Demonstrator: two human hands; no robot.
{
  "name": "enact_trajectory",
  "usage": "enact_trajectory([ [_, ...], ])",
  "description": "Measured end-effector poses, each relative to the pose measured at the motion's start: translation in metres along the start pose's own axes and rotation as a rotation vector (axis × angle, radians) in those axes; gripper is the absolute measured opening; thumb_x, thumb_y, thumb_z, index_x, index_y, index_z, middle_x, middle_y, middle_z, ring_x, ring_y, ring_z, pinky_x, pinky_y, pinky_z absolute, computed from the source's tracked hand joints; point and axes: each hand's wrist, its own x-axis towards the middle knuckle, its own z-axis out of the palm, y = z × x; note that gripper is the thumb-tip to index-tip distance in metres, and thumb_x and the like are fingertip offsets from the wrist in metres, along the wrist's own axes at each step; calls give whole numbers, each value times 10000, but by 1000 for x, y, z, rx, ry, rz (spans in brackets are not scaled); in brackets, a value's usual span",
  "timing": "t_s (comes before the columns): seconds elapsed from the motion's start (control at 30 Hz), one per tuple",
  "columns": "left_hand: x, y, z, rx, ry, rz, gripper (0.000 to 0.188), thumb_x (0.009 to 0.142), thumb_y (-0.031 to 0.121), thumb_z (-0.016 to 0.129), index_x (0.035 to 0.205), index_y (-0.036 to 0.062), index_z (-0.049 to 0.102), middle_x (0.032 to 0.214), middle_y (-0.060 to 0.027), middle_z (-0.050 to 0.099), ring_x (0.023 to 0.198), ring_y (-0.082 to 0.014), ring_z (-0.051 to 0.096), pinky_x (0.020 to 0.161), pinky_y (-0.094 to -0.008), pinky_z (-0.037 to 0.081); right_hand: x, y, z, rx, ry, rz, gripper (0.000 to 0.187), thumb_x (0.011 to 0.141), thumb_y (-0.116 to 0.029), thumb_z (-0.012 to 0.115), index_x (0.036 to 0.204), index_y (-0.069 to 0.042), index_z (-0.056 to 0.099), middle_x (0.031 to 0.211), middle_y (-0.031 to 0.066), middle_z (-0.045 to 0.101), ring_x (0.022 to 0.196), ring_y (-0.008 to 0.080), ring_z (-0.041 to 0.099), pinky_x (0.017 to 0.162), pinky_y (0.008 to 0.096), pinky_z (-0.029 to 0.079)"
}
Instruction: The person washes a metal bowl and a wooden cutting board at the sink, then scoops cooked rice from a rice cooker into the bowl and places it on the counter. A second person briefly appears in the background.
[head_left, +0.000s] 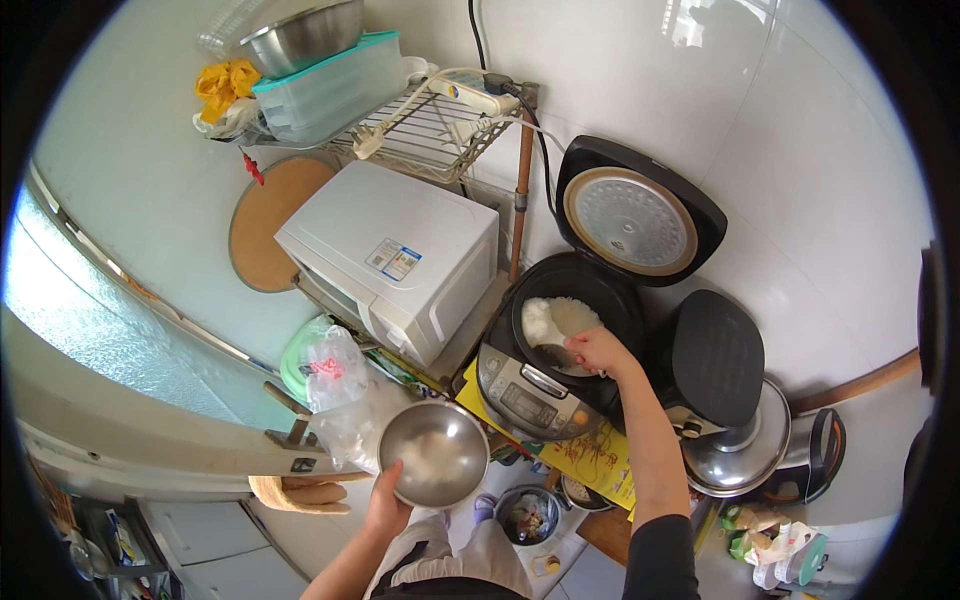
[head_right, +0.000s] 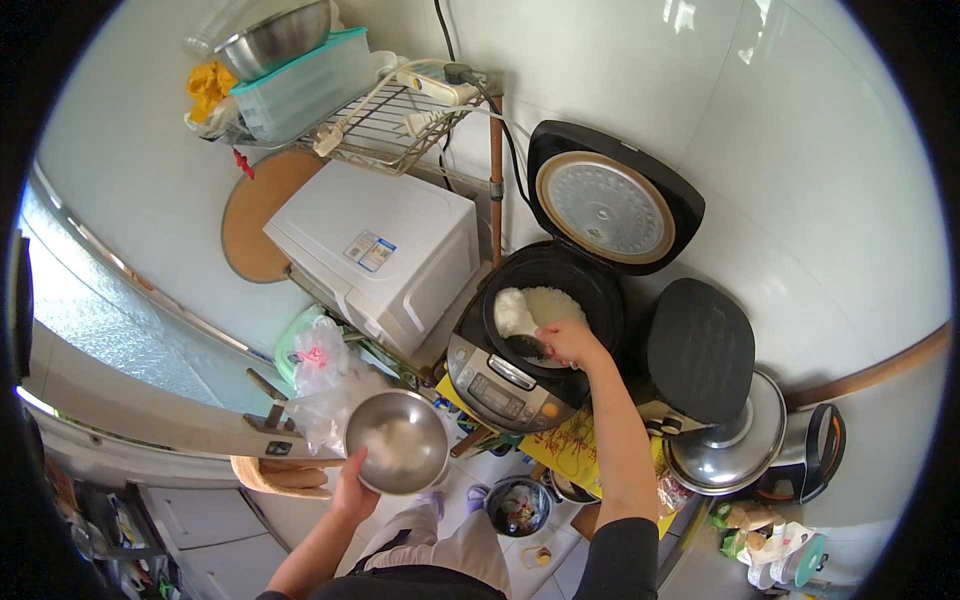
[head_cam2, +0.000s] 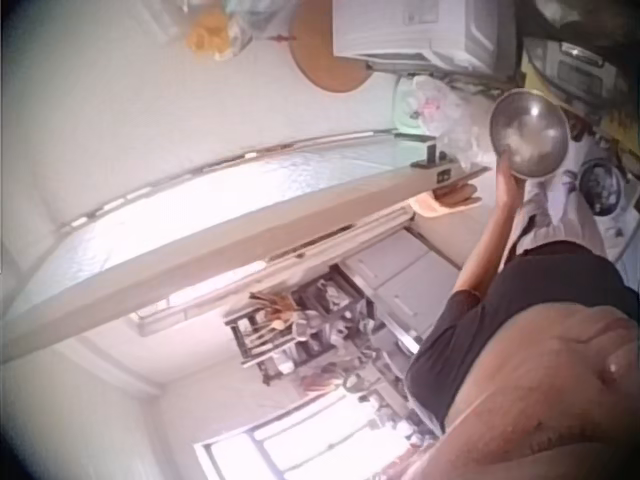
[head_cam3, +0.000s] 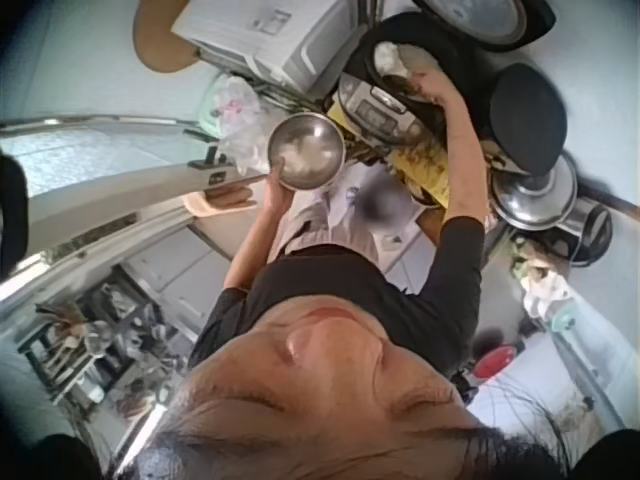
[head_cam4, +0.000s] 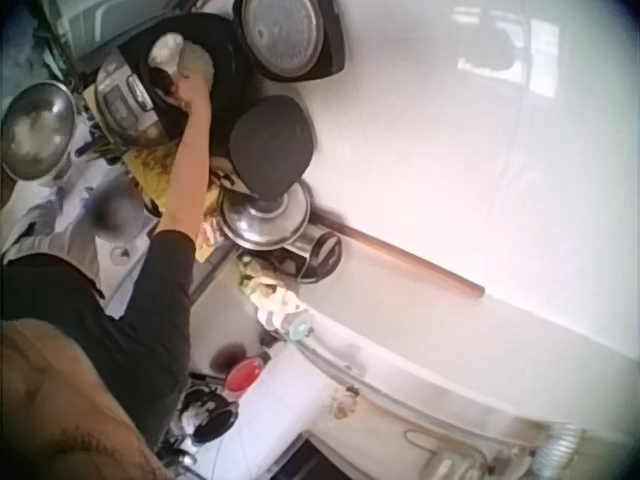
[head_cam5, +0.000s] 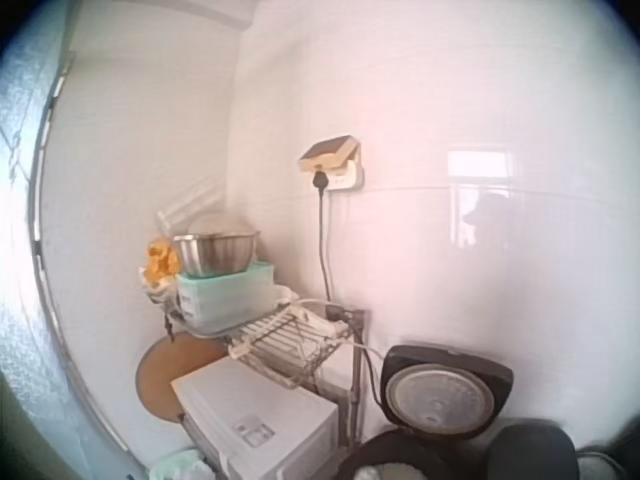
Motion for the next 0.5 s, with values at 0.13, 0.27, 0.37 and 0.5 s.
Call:
enact_trajectory([
  [0.13,27,31,36,-48,-42,-7,435,887,305,485,1218,35,403,1152,-115,535,1063,-244,529,853,-417,454,-30,-11,-5,93,116,-63,303,867,-226,543,638,-28,548,516,-3,470,395,84,392,377,249,308],
  [0.27,69,54,81,91,-84,115,491,864,336,527,1238,73,348,1158,-133,507,999,-258,566,643,-390,542,-57,-6,-11,31,229,-43,278,874,-218,531,700,-6,575,517,0,469,392,92,396,377,254,308],
  [0.37,94,67,113,232,-79,197,536,854,381,534,1222,38,348,1151,-148,492,979,-249,573,632,-368,555,-89,-19,-10,75,295,-36,248,878,-214,524,776,-5,609,522,-6,467,393,92,397,381,255,313],
  [0.5,117,69,147,345,-97,253,596,857,429,519,1219,-5,331,1216,-172,426,1028,-262,545,678,-389,555,-135,-53,-11,96,331,-107,241,886,-226,518,868,-21,642,533,-25,456,407,79,397,387,246,313],
])
